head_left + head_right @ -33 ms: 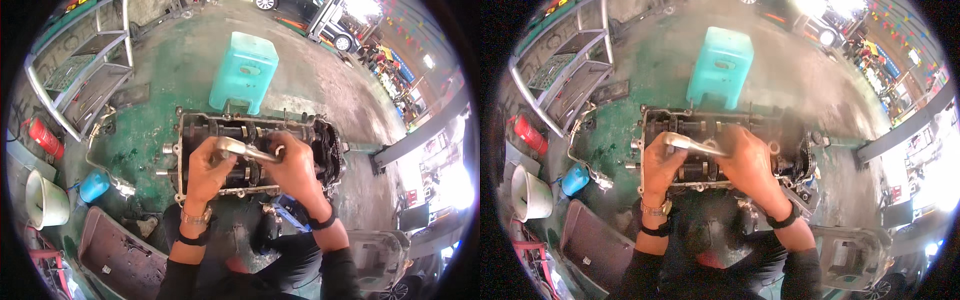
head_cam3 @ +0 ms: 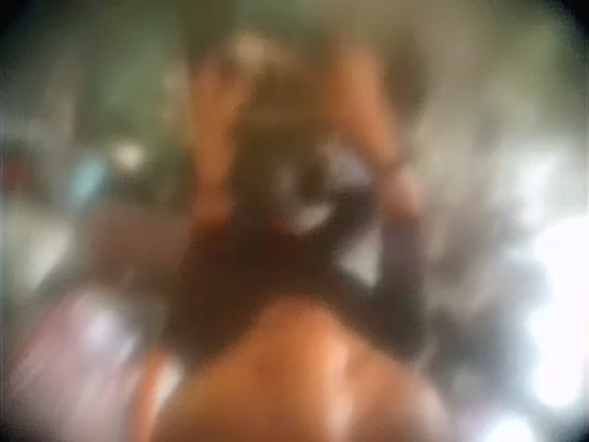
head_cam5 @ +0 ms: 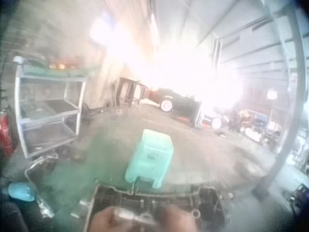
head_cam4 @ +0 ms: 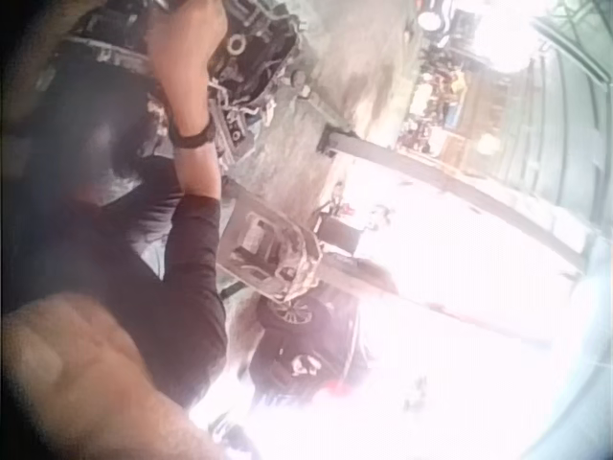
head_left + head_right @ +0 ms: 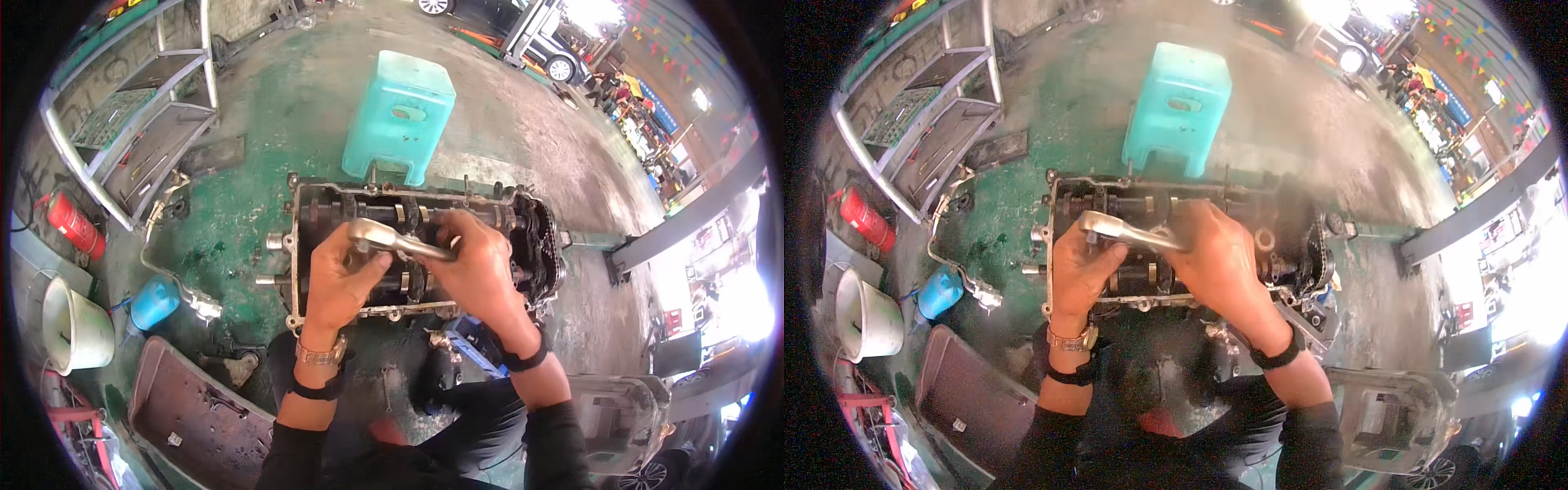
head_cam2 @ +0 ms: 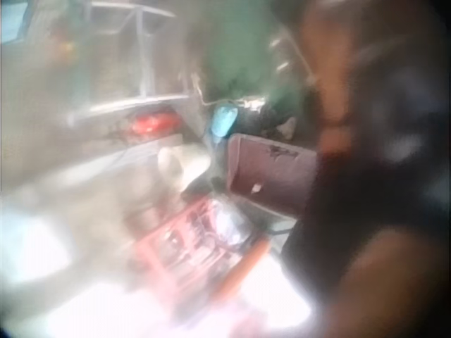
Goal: The person uses a ratchet wrench to loosen and remove bolts from a disassembled engine cylinder head resting on a stand. They repeatedly reposition the tool and remove each bolt by hand, placing them aside in a parts tray.
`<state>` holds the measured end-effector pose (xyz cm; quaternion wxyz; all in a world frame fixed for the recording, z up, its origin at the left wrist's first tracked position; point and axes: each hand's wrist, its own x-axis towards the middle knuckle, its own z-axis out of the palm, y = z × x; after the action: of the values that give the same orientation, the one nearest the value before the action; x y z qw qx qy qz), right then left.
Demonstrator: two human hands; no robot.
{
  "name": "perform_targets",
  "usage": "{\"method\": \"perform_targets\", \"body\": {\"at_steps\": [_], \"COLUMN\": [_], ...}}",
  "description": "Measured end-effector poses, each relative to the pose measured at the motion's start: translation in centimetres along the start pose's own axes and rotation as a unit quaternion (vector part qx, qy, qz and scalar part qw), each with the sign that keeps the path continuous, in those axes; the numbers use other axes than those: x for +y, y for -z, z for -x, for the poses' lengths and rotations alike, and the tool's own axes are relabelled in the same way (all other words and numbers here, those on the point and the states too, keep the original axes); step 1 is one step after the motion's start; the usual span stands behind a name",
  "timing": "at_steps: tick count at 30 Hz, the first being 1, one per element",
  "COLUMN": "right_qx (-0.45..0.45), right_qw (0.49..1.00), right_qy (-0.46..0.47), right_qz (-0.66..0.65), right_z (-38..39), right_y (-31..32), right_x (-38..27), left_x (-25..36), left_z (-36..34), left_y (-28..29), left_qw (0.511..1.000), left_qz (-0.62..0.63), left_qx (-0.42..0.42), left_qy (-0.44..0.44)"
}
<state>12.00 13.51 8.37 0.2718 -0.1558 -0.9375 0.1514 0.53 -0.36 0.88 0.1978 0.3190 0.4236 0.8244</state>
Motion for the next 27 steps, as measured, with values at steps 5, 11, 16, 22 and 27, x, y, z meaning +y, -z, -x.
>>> {"method": "perform_targets", "body": {"at_steps": [5,11,16,22,27], "right_qx": [-0.053,-0.062,-0.018,0.003,0.043], "right_qw": [0.999,0.997,0.993,0.997,0.997], "right_qy": [-0.004,0.039,0.111,0.068,0.053], "right_qz": [-0.008,-0.03,0.016,0.032,0.029], "right_z": [-0.9,-0.7,0.6,3.6,4.6], "right_y": [-1.2,-1.1,0.7,1.4,0.9], "right_x": [-1.0,-1.3,-0.4,-0.1,0.2], "left_x": [-0.1,0.1,-0.1,-0.7,-0.6], "left_z": [0.1,0.6,0.8,0.0,0.1], "left_y": [-0.4,0.8,0.9,0.9,0.7], "left_qw": [0.996,0.997,0.994,0.974,0.971], "left_qz": [0.086,0.066,-0.002,0.137,0.132], "left_qx": [0.028,0.019,0.109,0.179,0.201], "left_qy": [-0.013,0.019,0.011,0.007,0.001]}}
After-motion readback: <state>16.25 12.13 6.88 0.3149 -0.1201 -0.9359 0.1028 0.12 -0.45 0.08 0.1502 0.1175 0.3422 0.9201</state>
